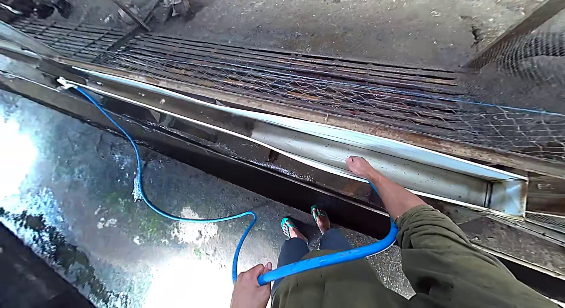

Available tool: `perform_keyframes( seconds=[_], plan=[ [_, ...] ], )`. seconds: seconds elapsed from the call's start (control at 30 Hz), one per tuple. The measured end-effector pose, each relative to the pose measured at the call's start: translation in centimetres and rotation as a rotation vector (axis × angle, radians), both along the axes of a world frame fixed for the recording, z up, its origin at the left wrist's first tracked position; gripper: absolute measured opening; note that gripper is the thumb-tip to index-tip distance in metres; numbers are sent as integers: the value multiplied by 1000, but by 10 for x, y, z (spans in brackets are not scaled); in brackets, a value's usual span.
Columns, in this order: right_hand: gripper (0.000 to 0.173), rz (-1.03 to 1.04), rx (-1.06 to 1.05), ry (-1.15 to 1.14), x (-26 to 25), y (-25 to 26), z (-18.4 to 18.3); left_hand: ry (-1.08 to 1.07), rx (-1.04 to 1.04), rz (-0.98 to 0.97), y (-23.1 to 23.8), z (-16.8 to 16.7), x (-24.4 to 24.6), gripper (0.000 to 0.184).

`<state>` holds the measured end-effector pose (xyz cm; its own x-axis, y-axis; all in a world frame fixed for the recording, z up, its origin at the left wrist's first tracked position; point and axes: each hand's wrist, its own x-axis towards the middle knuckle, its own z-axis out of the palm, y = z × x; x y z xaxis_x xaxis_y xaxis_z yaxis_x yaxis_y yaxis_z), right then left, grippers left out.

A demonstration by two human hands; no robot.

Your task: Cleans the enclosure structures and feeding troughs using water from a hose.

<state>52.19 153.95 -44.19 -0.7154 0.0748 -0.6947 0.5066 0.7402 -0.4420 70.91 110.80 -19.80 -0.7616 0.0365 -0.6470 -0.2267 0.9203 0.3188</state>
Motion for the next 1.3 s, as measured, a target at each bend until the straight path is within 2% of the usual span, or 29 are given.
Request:
perform_keyframes(
  seconds=[0.17,0.27,0.4,0.57,0.73,0.87,1.13,1.3],
  plan=[
    [51,37,-32,38,0,1,-4,-20,-5,-8,2,-4,2,49],
    [51,-64,-24,49,0,3,-5,-46,-10,-14,7,-4,3,50],
    [62,-156,-34,-13,-4,0,2,-42,-8,-9,10,-3,2,50],
    [49,-433,-272,-197,-23,-13,1,-62,-40,-13,6,-7,1,47],
    [61,-67,-73,-156,-29,-45,16,-37,-56,-12,-8,-8,8,48],
    [64,57,28,-107,-33,-64,18,-94,-79,10,-19,-3,17,49],
    [66,128,54,-40,-42,-71,-5,-234,-85,3,1,-13,30,47],
    [64,29,56,23,-40,-65,-3,-212,-95,1,1,-17,29,48]
  ],
)
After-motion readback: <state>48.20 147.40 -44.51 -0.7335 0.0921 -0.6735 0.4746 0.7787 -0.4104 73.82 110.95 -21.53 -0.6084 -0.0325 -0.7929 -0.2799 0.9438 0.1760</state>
